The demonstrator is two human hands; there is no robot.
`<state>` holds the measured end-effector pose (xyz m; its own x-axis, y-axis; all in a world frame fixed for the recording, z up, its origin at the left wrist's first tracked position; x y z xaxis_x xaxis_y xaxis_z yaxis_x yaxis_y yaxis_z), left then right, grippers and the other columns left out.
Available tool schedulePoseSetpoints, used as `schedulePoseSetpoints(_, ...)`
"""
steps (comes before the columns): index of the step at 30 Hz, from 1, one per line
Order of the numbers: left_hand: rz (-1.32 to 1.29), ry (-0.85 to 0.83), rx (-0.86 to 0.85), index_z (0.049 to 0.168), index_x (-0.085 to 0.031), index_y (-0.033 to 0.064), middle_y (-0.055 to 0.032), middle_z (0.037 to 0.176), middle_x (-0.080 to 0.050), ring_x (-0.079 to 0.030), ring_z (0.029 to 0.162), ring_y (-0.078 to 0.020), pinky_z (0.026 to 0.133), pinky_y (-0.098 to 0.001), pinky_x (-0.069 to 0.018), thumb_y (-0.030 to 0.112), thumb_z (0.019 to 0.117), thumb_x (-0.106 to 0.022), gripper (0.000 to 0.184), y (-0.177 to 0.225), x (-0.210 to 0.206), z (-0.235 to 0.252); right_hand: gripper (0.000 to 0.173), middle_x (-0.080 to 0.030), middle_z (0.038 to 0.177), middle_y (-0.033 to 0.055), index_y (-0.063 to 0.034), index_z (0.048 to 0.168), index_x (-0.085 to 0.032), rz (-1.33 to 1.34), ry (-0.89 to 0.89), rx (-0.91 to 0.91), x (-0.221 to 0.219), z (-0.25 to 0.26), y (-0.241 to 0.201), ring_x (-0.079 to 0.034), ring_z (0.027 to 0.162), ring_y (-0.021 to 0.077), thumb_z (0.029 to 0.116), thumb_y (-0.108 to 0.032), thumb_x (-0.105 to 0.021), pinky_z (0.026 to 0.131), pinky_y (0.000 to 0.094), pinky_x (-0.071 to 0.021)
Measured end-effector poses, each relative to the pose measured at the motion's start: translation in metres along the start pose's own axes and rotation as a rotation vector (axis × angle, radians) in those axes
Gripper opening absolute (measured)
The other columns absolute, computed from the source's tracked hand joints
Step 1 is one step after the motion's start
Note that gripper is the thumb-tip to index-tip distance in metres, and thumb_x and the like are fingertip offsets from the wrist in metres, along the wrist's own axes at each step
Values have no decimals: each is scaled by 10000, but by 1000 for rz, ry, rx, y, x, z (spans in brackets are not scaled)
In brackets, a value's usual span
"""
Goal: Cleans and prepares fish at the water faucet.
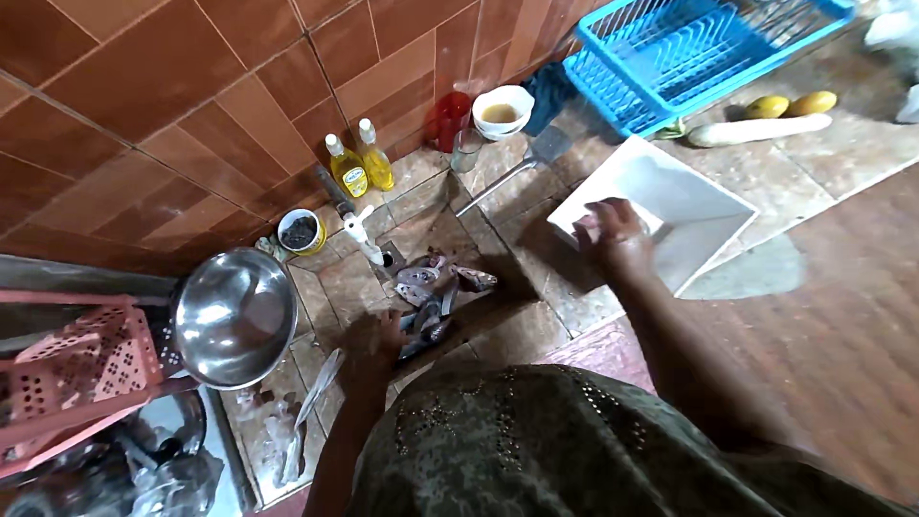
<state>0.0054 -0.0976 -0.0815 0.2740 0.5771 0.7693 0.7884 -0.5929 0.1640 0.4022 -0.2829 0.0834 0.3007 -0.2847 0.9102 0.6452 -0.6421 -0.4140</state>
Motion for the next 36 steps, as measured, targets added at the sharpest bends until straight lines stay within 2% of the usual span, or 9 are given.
schedulePoseSetpoints(4,-95,-90,99,1523,-454,121,-221,1556,-420,-446,1401,-429,1110,-594,-425,257,907,-722,685,-17,1,21,300,-639,1305,149,-73,1254,-685,361,-365,248,-84,9,-103,-664,1126,285,987,-210,-663,980,506,-555)
schedulePoseSetpoints(8,-663,-20,162,1480,-470,62,-210,1356,-608,-656,1166,-314,992,-492,-550,252,935,-716,627,-49,20,29,309,-705,1167,147,-28,1274,-652,920,-879,46,-202,10,-189,-706,983,217,1056,-229,-563,890,409,-583)
schedulePoseSetpoints(11,-1217,-75,131,1480,-435,30,-208,1313,-617,-704,1018,-292,863,-444,-608,108,1008,-559,494,-54,41,31,320,-711,1173,140,11,1330,-570,1104,-1058,-239,-238,14,-245,-719,982,201,1076,-171,-500,883,370,-588)
schedulePoseSetpoints(14,-1657,-96,29,1461,-399,8,-199,1285,-633,-685,1054,-290,869,-438,-589,104,1046,-378,426,-44,63,28,291,-721,1095,126,30,1282,-582,1090,-1216,-190,-227,16,-272,-723,921,188,1085,-159,-481,851,356,-596)
schedulePoseSetpoints(18,-1805,25,-128,1413,-420,-33,-180,1212,-652,-665,1069,-260,921,-433,-574,111,1010,-488,433,-24,83,33,248,-702,998,129,17,1210,-638,976,-884,12,-205,27,-259,-685,808,172,999,-111,-617,768,358,-596)
schedulePoseSetpoints(20,-1863,148,-161,1388,-428,-76,-192,1167,-654,-674,1032,-242,932,-422,-573,62,1032,-504,389,-17,85,41,333,-661,1123,180,18,1240,-612,902,-699,18,-211,28,-239,-664,948,242,962,-153,-677,862,430,-568)
schedulePoseSetpoints(23,-2017,202,-191,1312,-474,-45,-161,1112,-657,-664,1003,-224,915,-417,-567,15,975,-544,349,-7,84,58,566,-618,1276,184,-1,1436,-457,1054,-813,-142,-230,6,-216,-663,1067,246,992,-274,-676,903,415,-579)
schedulePoseSetpoints(28,-1996,253,-216,1367,-400,-22,-181,1191,-646,-670,1037,-248,892,-412,-580,-139,876,-596,541,-1,95,58,436,-649,1136,136,3,1394,-478,1248,-958,-276,-238,-8,-207,-696,824,181,1040,-218,-607,728,340,-613)
schedulePoseSetpoints(36,-1140,324,-134,1386,-540,-65,-207,1294,-653,-649,1195,-209,1058,-361,-528,106,859,-807,615,-29,131,26,443,-680,1161,129,-13,1310,-598,947,-980,140,-248,9,-213,-663,1022,169,936,-216,-721,945,383,-544)
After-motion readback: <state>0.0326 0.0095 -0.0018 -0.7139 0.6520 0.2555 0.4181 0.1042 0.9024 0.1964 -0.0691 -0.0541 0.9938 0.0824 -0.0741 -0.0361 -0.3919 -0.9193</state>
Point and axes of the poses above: each hand's wrist, its own z-axis towards the middle knuckle, its own x-axis out of the back of the hand, y = z × x, the point moved 3 cm from there along z, towards the middle knuckle
